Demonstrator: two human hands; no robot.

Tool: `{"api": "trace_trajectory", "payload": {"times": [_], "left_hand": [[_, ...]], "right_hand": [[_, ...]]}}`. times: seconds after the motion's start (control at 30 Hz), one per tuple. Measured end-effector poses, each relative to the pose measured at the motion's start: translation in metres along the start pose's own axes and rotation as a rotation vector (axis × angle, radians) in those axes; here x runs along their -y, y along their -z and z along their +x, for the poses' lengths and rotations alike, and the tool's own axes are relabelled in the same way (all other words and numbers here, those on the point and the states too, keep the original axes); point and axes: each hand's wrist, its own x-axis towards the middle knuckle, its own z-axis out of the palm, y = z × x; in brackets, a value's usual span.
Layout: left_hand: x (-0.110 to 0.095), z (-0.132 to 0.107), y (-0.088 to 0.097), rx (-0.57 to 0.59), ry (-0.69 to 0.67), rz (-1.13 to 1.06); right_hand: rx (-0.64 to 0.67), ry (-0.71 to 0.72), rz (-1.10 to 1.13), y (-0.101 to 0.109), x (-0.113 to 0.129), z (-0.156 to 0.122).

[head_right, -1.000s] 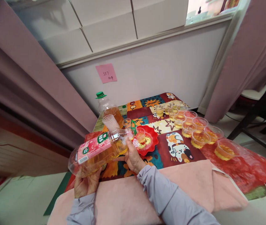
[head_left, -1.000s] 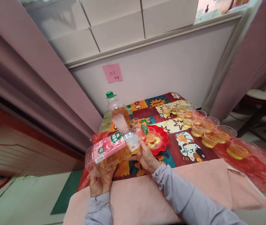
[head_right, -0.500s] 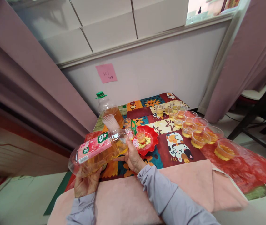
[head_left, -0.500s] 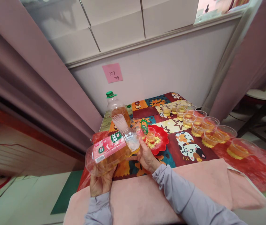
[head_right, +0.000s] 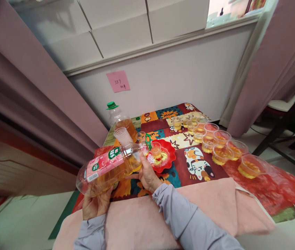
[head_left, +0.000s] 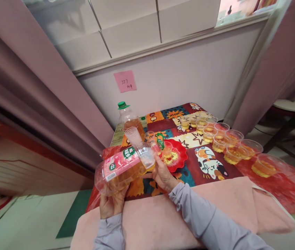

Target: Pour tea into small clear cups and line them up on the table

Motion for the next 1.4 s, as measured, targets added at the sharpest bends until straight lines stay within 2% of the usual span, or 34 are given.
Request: {"api": "trace_trajectory", "payload": {"times": [0.23,0.37,0.57,0.67,0.8,0.93,1.0,1.1,1.23,1.33,1.4], "left_hand": [[0.0,-0.001,0.0,0.054,0.014,0.018],[0.0,-0.002,-0.004,-0.004,0.012,0.096],[-0.002,-0.001,-0.005,-0.037,-0.019,0.059],[0.004,-0.002,-0.015,-0.134,-0.079,0.16],[0.016,-0.001,-0.038,-0.211,-0.211,0.318],[0.025,0.002,-0.059,-0.291,-0.374,0.374],[0.027,0.003,-0.064,-0.32,-0.406,0.381],[0.03,0.004,-0.062,-0.315,-0.406,0.387],[0.032,0.005,-0.045,-0.342,-0.441,0.545],[0.028,0.003,-0.034,-0.403,-0.54,0.638],[0.024,-0.001,-0.031,-0.401,-0.682,0.791]], "right_hand": [[0.014,0.01,-0.001,-0.001,0.0,0.0],[0.011,0.007,0.0,0.0,-0.001,0.0],[0.002,-0.001,-0.02,-0.001,-0.001,0.0],[0.019,0.023,-0.046,-0.004,0.002,-0.003],[0.019,0.068,-0.096,-0.006,0.005,-0.006],[-0.019,0.097,-0.158,-0.003,0.003,-0.005],[-0.052,0.104,-0.195,-0.001,0.002,-0.004],[-0.101,0.13,-0.26,-0.001,0.002,-0.004],[-0.133,0.164,-0.362,-0.002,0.001,-0.005],[-0.12,0.202,-0.392,-0.003,-0.003,-0.005],[-0.116,0.235,-0.395,-0.002,-0.006,-0.004]]}}
